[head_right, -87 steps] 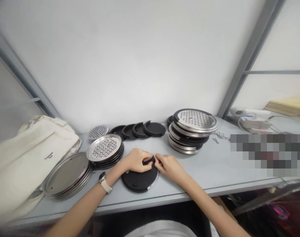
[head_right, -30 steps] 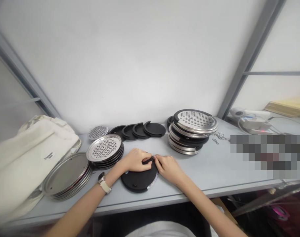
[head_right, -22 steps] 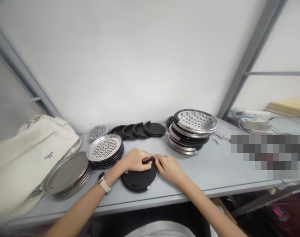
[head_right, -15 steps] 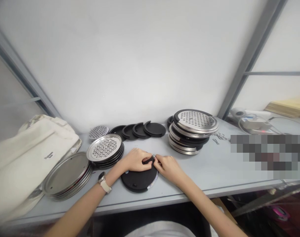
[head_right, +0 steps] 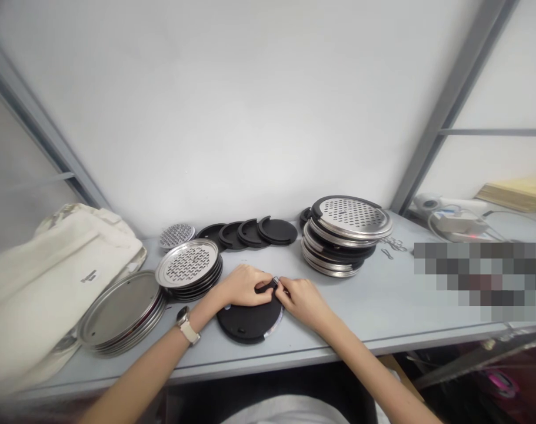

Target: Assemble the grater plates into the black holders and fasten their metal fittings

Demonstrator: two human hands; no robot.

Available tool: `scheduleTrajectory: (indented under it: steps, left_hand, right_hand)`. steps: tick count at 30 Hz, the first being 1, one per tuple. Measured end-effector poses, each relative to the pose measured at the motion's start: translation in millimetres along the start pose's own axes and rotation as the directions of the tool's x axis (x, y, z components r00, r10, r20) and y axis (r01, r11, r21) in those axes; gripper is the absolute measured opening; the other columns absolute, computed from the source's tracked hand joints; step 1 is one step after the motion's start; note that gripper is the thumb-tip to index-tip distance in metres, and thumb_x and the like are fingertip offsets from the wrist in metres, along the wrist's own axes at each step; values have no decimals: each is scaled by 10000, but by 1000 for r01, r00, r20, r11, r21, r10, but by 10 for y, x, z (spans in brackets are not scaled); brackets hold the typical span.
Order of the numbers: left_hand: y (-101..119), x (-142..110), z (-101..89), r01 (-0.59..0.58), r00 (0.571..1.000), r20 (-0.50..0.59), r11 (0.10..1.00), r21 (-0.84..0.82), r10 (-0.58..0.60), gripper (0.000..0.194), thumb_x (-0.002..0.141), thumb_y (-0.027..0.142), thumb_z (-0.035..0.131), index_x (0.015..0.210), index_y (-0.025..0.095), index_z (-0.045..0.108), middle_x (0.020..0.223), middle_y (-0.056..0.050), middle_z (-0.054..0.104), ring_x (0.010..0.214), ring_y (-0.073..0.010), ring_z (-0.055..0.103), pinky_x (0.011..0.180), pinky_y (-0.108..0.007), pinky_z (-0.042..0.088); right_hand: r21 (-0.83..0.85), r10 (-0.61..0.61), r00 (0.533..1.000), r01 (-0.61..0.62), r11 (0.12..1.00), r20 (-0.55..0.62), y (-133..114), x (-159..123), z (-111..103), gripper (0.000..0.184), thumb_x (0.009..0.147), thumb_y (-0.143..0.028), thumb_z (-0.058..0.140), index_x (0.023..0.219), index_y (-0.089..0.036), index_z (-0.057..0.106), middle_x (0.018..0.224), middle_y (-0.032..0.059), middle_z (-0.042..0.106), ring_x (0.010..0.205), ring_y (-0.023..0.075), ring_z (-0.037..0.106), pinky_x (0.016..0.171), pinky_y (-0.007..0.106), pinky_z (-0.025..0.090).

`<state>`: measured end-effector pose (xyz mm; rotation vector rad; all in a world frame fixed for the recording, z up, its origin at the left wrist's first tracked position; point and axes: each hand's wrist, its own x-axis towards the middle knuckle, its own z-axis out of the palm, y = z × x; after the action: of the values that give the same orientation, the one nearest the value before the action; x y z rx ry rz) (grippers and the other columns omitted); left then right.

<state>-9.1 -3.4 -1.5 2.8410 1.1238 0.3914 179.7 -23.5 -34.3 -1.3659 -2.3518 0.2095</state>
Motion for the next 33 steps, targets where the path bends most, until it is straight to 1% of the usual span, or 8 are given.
scheduleTrajectory:
  steps: [6,8,10,12,17,21,27,33]
  left_hand:
    - [3,-8,-15,5,1000,20,1000,20,-5,196,789,345,536,663,197,524,569,25,553,519,-126,482,524,-264,248]
    - [14,-11,-33,35,999,19,999,29,-36,168,787,367,540,819,203,561,618,19,584,548,-149,522,538,-263,278]
    - [28,-14,-52,62,998,10,997,40,-62,318,790,383,536,1051,201,525,658,14,608,587,-182,562,559,-267,312]
    - [41,-15,-67,55,998,17,997,57,-56,388,806,377,515,1154,210,471,703,6,630,635,-205,595,581,-272,338]
    - [47,-11,-77,-1,998,60,997,73,-4,206,831,342,489,998,231,534,806,-9,662,697,-200,622,599,-267,352]
    - [39,-13,-78,7,999,54,999,51,-10,209,830,341,497,998,229,549,806,-9,667,694,-191,619,599,-264,351]
    - [32,-12,-69,6,999,45,1000,27,-8,210,830,336,504,989,223,582,819,-14,673,695,-185,612,614,-259,356]
    - [33,-7,-69,-1,999,35,999,48,0,187,832,346,502,908,205,598,785,-23,667,686,-182,608,604,-261,351]
  right_hand:
    - [9,-2,1000,2,1000,5,-17,4,-22,299,914,-272,354,663,-204,502,555,12,583,498,133,499,535,270,209]
    - [12,1,1000,-1,1000,11,-16,0,-24,291,911,-269,360,664,-205,500,554,9,582,497,132,498,536,269,210]
    - [20,3,1000,-3,1000,17,-9,-4,-20,287,910,-266,363,668,-205,504,558,7,586,499,131,501,537,267,215]
    - [26,4,1000,-5,1000,23,1,-6,-13,287,910,-265,364,676,-204,518,568,10,596,504,131,509,541,267,220]
    - [26,15,999,-16,1000,28,6,0,-10,289,913,-273,361,717,-200,561,606,24,629,527,138,537,544,268,225]
    - [28,17,1000,-18,999,21,-19,-8,-30,295,923,-275,340,733,-202,552,605,23,623,535,146,548,542,266,228]
    - [42,10,1000,-10,999,-3,-20,-23,-34,200,932,-284,329,869,-214,505,606,-5,597,522,159,547,522,256,229]
    - [3,-20,1000,20,1000,2,23,-15,-2,248,958,-277,290,879,-213,517,625,10,615,552,176,584,535,271,232]
